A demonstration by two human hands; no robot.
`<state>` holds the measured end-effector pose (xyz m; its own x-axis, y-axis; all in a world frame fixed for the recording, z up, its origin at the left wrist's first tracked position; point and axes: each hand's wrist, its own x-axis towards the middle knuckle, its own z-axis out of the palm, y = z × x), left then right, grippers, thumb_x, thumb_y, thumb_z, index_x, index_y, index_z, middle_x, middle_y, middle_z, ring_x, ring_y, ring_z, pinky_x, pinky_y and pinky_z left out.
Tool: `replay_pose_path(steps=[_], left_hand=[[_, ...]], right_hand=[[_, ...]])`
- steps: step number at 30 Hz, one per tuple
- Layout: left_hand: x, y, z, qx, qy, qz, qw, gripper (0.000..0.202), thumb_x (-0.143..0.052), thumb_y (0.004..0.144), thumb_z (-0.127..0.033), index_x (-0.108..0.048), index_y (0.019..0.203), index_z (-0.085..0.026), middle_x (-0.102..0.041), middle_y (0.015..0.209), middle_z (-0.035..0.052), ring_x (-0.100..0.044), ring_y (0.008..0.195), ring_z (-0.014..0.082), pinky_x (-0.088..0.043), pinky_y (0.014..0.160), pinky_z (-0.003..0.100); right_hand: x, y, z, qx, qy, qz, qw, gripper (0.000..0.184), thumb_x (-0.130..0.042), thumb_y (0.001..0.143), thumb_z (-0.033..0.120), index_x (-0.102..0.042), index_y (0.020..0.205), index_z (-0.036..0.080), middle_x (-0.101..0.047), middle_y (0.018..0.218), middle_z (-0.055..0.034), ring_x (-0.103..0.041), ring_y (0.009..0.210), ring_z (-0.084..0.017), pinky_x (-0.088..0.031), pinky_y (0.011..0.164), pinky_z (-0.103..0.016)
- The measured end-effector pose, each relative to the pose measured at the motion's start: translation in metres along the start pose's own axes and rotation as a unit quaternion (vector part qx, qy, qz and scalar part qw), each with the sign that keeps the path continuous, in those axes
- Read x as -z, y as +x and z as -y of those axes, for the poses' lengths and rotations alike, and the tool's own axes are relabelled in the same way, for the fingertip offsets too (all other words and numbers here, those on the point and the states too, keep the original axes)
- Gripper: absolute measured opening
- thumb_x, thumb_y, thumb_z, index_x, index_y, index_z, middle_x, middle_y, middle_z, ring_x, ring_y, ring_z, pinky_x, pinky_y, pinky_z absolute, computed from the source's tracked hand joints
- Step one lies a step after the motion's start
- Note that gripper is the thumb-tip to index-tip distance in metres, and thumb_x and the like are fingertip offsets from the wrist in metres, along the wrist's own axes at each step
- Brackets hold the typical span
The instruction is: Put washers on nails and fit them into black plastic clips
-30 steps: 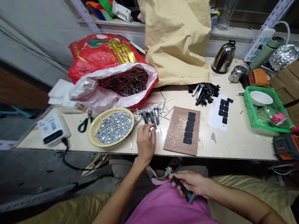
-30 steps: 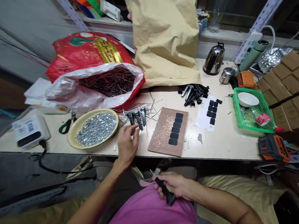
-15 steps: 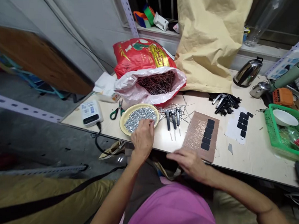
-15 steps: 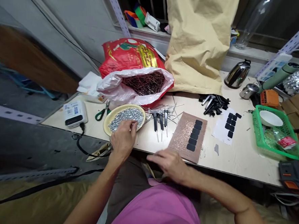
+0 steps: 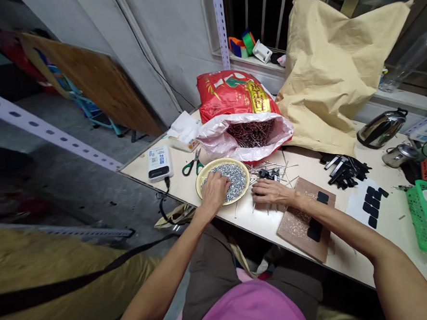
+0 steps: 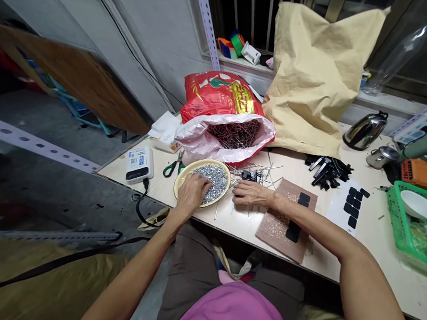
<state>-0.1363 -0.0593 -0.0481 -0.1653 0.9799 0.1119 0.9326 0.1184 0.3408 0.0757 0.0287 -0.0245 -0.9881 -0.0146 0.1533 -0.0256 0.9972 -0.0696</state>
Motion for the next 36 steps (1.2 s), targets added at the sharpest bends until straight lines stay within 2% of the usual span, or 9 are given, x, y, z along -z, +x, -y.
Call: replay_pose_path(steps=[3, 7, 11, 14, 17, 19, 21, 29, 36], left_hand=[[-0.003, 0.007, 0.0, -0.012, 0.009, 0.008, 1.0, 0.022, -0.047, 0.086, -0.022, -0.068, 0.083, -0.018, -0.063, 0.089, 0.012, -0.055, 0.094, 0.0288, -0.048, 0.07, 0.036], [-0.006, 0.014, 0.003, -0.036, 0.006, 0.027, 0.999, 0.021, -0.047, 0.084, -0.02, -0.065, 0.075, -0.017, -0.063, 0.088, 0.0126, -0.056, 0.095, 0.0291, -0.049, 0.075, 0.037], [0.0, 0.016, 0.009, -0.001, -0.09, -0.012, 0.996, 0.02, -0.048, 0.081, -0.021, -0.065, 0.072, -0.018, -0.064, 0.084, 0.0109, -0.058, 0.089, 0.0259, -0.048, 0.076, 0.036], [0.01, 0.014, 0.011, 0.063, -0.283, -0.049, 0.956, 0.018, -0.053, 0.077, -0.029, -0.067, 0.072, -0.018, -0.066, 0.077, 0.006, -0.059, 0.076, 0.02, -0.049, 0.073, 0.031], [0.021, 0.01, 0.007, 0.149, -0.479, -0.033, 0.864, 0.028, -0.06, 0.07, -0.042, -0.069, 0.075, -0.016, -0.066, 0.07, 0.0034, -0.057, 0.061, 0.0149, -0.047, 0.06, 0.027], [0.025, 0.006, 0.001, 0.179, -0.551, -0.036, 0.814, 0.034, -0.064, 0.065, -0.046, -0.069, 0.076, -0.014, -0.065, 0.066, 0.0026, -0.055, 0.057, 0.0129, -0.046, 0.056, 0.025], [0.028, 0.003, -0.006, 0.185, -0.583, -0.055, 0.789, 0.035, -0.068, 0.062, -0.044, -0.07, 0.077, -0.013, -0.064, 0.064, 0.0018, -0.054, 0.055, 0.0116, -0.046, 0.057, 0.025], [0.034, -0.002, -0.021, 0.197, -0.634, -0.088, 0.743, 0.032, -0.072, 0.061, -0.043, -0.069, 0.072, -0.013, -0.064, 0.061, 0.0009, -0.056, 0.056, 0.011, -0.048, 0.06, 0.024], [0.034, -0.004, -0.025, 0.189, -0.602, -0.103, 0.769, 0.031, -0.071, 0.063, -0.044, -0.069, 0.072, -0.014, -0.065, 0.061, 0.0013, -0.059, 0.057, 0.0126, -0.048, 0.059, 0.024]], right_hand=[[0.008, 0.003, 0.005, -0.045, 0.038, -0.097, 0.994, 0.027, -0.034, 0.099, 0.02, -0.06, 0.104, 0.019, -0.061, 0.105, -0.0083, -0.055, 0.1, -0.015, -0.048, 0.087, -0.032], [0.023, 0.017, 0.015, -0.169, 0.107, -0.198, 0.959, 0.026, -0.033, 0.098, 0.02, -0.055, 0.112, 0.017, -0.06, 0.103, -0.0104, -0.056, 0.096, -0.017, -0.05, 0.08, -0.032], [0.033, 0.034, 0.02, -0.261, 0.129, -0.243, 0.925, 0.025, -0.038, 0.096, 0.021, -0.061, 0.105, 0.017, -0.06, 0.091, -0.0067, -0.058, 0.084, -0.016, -0.05, 0.074, -0.03], [0.031, 0.044, 0.026, -0.298, 0.128, -0.213, 0.922, 0.025, -0.044, 0.094, 0.022, -0.067, 0.101, 0.017, -0.058, 0.084, -0.0043, -0.056, 0.075, -0.014, -0.048, 0.066, -0.026], [0.025, 0.051, 0.036, -0.318, 0.112, -0.16, 0.928, 0.026, -0.047, 0.093, 0.02, -0.068, 0.106, 0.02, -0.056, 0.079, -0.0022, -0.054, 0.07, -0.012, -0.044, 0.061, -0.022], [0.022, 0.055, 0.042, -0.323, 0.1, -0.143, 0.93, 0.028, -0.047, 0.092, 0.019, -0.067, 0.112, 0.022, -0.054, 0.078, -0.0013, -0.052, 0.068, -0.011, -0.042, 0.06, -0.021], [0.021, 0.058, 0.045, -0.326, 0.095, -0.134, 0.931, 0.03, -0.046, 0.092, 0.018, -0.065, 0.116, 0.023, -0.053, 0.078, -0.0011, -0.051, 0.067, -0.011, -0.042, 0.06, -0.021], [0.026, 0.057, 0.044, -0.33, 0.103, -0.112, 0.932, 0.038, -0.046, 0.089, 0.012, -0.061, 0.123, 0.022, -0.057, 0.084, -0.0028, -0.055, 0.075, -0.013, -0.046, 0.067, -0.022], [0.029, 0.053, 0.046, -0.347, 0.107, -0.104, 0.926, 0.037, -0.046, 0.089, 0.011, -0.062, 0.121, 0.021, -0.058, 0.082, -0.0028, -0.056, 0.073, -0.013, -0.046, 0.066, -0.023]])
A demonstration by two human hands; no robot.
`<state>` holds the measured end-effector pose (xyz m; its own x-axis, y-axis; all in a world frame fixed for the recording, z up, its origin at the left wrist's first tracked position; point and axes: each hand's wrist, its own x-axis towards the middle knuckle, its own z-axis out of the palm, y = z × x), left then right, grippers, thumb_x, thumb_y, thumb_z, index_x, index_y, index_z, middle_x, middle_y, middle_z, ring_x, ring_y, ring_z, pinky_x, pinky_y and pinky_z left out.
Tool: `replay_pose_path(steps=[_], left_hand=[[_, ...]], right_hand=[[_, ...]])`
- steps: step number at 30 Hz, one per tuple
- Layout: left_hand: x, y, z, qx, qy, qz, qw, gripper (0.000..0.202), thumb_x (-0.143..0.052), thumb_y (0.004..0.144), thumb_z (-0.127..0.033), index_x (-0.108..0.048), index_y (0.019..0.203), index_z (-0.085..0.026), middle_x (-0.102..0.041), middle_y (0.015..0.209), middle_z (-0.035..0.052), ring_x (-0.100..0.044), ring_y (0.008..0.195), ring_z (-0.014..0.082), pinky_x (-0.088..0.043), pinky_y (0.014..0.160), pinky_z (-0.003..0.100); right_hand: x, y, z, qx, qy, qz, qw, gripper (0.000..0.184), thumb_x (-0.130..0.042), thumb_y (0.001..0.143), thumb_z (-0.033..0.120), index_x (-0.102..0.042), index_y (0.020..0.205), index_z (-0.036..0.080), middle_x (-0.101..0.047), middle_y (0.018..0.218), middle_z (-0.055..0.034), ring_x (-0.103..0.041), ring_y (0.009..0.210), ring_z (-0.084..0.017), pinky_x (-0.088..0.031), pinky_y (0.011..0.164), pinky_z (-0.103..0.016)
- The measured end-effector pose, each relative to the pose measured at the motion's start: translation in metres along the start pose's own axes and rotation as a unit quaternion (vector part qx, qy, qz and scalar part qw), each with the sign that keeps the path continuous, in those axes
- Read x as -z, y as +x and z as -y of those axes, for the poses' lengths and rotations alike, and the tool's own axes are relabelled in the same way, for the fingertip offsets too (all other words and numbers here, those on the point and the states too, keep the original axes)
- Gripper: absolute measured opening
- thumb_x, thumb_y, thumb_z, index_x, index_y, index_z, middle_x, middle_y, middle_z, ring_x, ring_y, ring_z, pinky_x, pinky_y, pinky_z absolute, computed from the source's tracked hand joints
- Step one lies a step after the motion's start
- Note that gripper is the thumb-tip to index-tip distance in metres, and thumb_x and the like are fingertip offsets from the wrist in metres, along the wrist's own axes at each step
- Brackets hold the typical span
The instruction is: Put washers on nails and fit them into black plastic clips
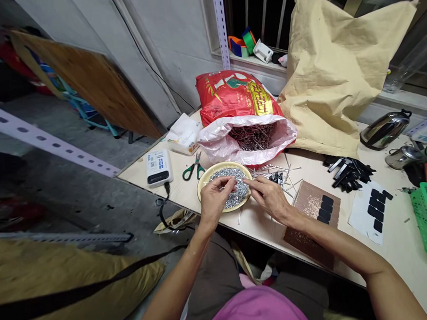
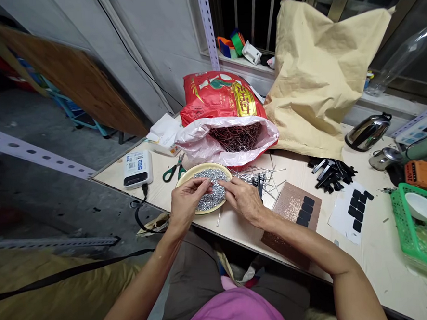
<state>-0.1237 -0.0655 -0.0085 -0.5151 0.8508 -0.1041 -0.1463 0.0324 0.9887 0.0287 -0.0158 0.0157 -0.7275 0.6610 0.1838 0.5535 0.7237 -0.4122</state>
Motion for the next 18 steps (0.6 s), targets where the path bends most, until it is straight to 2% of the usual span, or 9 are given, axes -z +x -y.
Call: replay_pose_path(steps=[4, 7, 13, 16, 18], left_hand=[[-0.0021, -0.0023, -0.0001, -0.005, -0.013, 0.004, 1.0, 0.031, -0.071, 0.064, -0.044, -0.069, 0.072, -0.015, -0.067, 0.065, 0.002, -0.06, 0.058, 0.0127, -0.05, 0.062, 0.025], [-0.0034, -0.0012, -0.0015, 0.015, -0.064, 0.02, 0.998, 0.034, -0.072, 0.064, -0.047, -0.068, 0.07, -0.014, -0.066, 0.065, 0.0021, -0.06, 0.059, 0.0122, -0.052, 0.062, 0.025], [-0.0052, 0.0048, -0.0017, 0.151, -0.181, 0.079, 0.969, 0.043, -0.086, 0.041, -0.041, -0.064, 0.063, -0.012, -0.06, 0.053, -0.0014, -0.055, 0.049, 0.0089, -0.052, 0.053, 0.023], [-0.0062, 0.005, -0.002, 0.194, -0.202, 0.092, 0.956, 0.044, -0.089, 0.038, -0.035, -0.064, 0.064, -0.011, -0.063, 0.054, -0.0001, -0.056, 0.048, 0.0088, -0.052, 0.051, 0.021], [-0.007, 0.0049, -0.0033, 0.222, -0.218, 0.098, 0.945, 0.037, -0.089, 0.042, -0.028, -0.064, 0.064, -0.011, -0.064, 0.055, 0.0007, -0.057, 0.048, 0.0088, -0.052, 0.05, 0.02]], right_hand=[[0.004, -0.0015, 0.0014, -0.001, -0.006, 0.011, 1.0, 0.037, -0.046, 0.089, 0.012, -0.062, 0.121, 0.021, -0.059, 0.083, -0.0028, -0.055, 0.071, -0.012, -0.045, 0.064, -0.022], [0.0071, -0.0027, 0.0041, -0.003, -0.018, 0.01, 1.0, 0.036, -0.047, 0.089, 0.012, -0.062, 0.121, 0.02, -0.059, 0.083, -0.0032, -0.055, 0.071, -0.012, -0.044, 0.063, -0.021], [0.0059, -0.0066, 0.0056, -0.023, -0.009, 0.007, 1.0, 0.03, -0.047, 0.09, 0.014, -0.065, 0.114, 0.021, -0.063, 0.083, -0.0029, -0.057, 0.071, -0.012, -0.044, 0.064, -0.021], [0.0026, -0.0088, 0.005, -0.038, -0.006, -0.001, 0.999, 0.026, -0.048, 0.091, 0.016, -0.066, 0.109, 0.02, -0.066, 0.086, -0.004, -0.06, 0.075, -0.013, -0.045, 0.067, -0.023], [0.0009, -0.0097, 0.0054, -0.056, -0.004, -0.016, 0.998, 0.022, -0.049, 0.091, 0.017, -0.065, 0.105, 0.019, -0.068, 0.089, -0.0045, -0.062, 0.078, -0.014, -0.045, 0.07, -0.024]])
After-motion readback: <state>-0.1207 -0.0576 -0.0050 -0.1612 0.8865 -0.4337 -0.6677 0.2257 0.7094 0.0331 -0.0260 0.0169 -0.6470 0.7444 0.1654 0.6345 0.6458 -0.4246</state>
